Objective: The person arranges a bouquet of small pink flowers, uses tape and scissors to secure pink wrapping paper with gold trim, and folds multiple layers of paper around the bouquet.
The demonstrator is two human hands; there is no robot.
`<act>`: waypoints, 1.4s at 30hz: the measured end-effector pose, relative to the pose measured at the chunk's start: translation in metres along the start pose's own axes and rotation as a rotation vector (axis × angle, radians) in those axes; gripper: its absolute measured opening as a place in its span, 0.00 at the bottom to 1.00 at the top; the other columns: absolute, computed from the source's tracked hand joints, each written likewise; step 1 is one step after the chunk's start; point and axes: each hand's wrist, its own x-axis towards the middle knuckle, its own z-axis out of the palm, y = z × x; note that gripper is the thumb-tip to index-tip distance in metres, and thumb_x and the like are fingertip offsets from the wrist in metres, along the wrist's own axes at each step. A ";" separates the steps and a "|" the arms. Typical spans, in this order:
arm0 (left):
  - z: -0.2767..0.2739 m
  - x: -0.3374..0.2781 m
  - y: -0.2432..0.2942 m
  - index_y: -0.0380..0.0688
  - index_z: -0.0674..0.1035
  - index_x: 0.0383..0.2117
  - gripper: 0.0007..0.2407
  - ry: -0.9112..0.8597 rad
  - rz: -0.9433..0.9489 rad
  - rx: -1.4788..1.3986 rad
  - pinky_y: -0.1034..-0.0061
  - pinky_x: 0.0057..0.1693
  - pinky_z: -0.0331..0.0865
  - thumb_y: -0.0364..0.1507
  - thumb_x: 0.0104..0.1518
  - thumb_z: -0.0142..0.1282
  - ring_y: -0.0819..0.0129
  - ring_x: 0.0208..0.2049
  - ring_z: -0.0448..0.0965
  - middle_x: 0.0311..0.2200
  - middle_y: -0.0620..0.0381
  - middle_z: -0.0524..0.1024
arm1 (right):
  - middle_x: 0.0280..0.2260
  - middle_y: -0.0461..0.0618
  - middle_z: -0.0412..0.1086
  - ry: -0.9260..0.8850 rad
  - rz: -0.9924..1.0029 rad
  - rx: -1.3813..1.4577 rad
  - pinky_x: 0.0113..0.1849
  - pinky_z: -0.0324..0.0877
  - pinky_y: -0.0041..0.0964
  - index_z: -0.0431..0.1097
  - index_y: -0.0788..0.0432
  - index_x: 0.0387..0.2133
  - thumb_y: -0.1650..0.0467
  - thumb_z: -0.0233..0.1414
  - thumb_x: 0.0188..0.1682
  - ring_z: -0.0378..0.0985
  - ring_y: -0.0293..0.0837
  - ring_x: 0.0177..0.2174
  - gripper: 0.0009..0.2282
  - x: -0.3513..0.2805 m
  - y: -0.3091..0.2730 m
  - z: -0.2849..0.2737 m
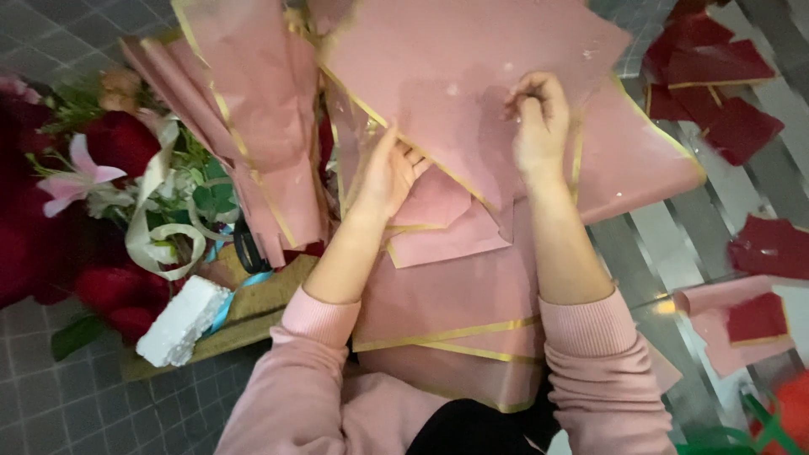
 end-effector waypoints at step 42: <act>-0.008 0.014 0.017 0.43 0.55 0.73 0.32 -0.094 -0.068 -0.094 0.55 0.75 0.39 0.47 0.68 0.48 0.61 0.72 0.51 0.71 0.53 0.54 | 0.29 0.53 0.74 -0.493 0.236 -0.283 0.31 0.71 0.30 0.76 0.62 0.46 0.81 0.46 0.55 0.73 0.37 0.26 0.13 -0.001 -0.011 0.109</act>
